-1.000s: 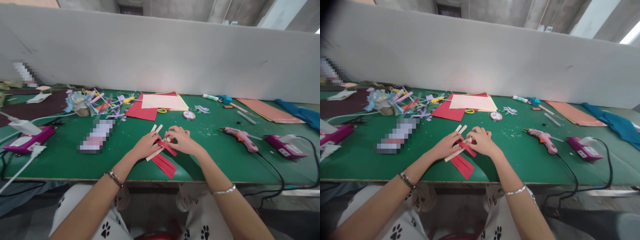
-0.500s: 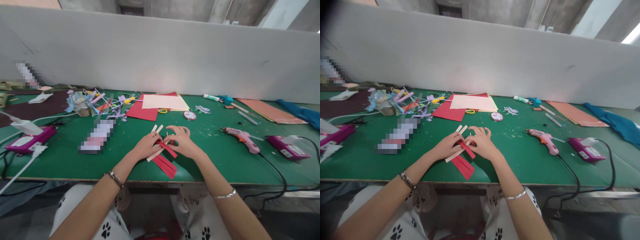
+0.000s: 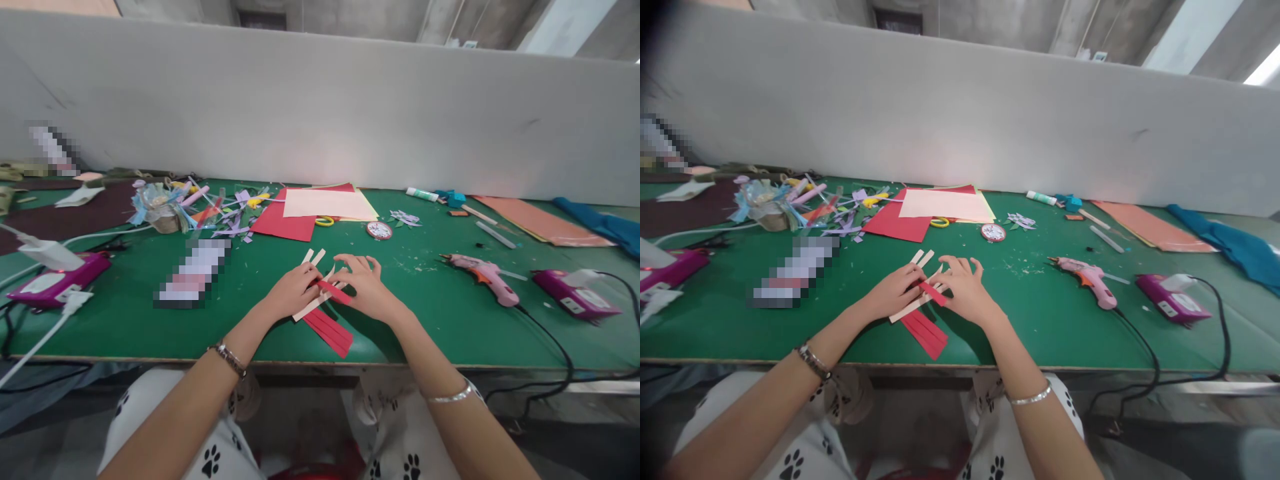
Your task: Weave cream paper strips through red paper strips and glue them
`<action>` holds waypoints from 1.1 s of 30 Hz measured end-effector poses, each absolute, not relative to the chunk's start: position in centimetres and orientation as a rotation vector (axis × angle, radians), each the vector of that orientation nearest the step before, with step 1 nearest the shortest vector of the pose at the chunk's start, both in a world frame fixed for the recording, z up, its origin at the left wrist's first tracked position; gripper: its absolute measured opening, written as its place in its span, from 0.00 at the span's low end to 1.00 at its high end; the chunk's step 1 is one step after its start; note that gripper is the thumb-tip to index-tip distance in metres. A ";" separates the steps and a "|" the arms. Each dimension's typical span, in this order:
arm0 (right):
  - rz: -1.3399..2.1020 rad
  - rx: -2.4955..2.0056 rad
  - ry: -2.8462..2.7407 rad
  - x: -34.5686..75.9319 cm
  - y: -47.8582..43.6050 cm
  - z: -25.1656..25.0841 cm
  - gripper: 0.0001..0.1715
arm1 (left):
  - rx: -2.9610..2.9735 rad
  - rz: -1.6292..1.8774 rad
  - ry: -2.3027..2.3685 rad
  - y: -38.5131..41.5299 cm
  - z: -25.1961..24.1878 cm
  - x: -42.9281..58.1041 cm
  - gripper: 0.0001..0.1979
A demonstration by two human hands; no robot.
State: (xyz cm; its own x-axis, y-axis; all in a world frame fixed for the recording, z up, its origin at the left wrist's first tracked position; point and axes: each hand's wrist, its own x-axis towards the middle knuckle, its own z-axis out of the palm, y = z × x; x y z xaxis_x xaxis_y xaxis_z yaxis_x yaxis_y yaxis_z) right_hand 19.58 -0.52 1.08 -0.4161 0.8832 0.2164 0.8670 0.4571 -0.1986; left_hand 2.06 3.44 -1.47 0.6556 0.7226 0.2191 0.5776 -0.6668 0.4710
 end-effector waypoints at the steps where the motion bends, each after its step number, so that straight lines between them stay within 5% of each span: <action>1: 0.080 -1.499 -2.426 19.6 -0.6 1.1 0.06 | 2.517 0.557 1.031 3.4 -1.4 2.1 0.06; 12: 0.114 -1.516 -2.442 19.9 -0.9 1.3 0.11 | 2.537 0.557 1.014 3.4 -1.4 2.1 0.10; 28: 0.109 -1.552 -2.414 19.7 -0.7 0.5 0.02 | 2.535 0.563 1.022 3.5 -1.5 2.1 0.11; 33: 0.182 -1.549 -2.404 19.8 -1.0 0.5 0.09 | 2.540 0.570 1.022 3.4 -1.5 2.0 0.10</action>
State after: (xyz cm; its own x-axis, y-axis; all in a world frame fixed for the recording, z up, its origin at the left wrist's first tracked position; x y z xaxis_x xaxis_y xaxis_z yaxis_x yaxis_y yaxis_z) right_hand 19.75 -0.99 0.54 -0.3886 0.9072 0.1610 0.8725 0.4185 -0.2521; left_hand 2.04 3.37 -1.46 0.6603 0.7130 0.2359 0.5751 -0.6821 0.4518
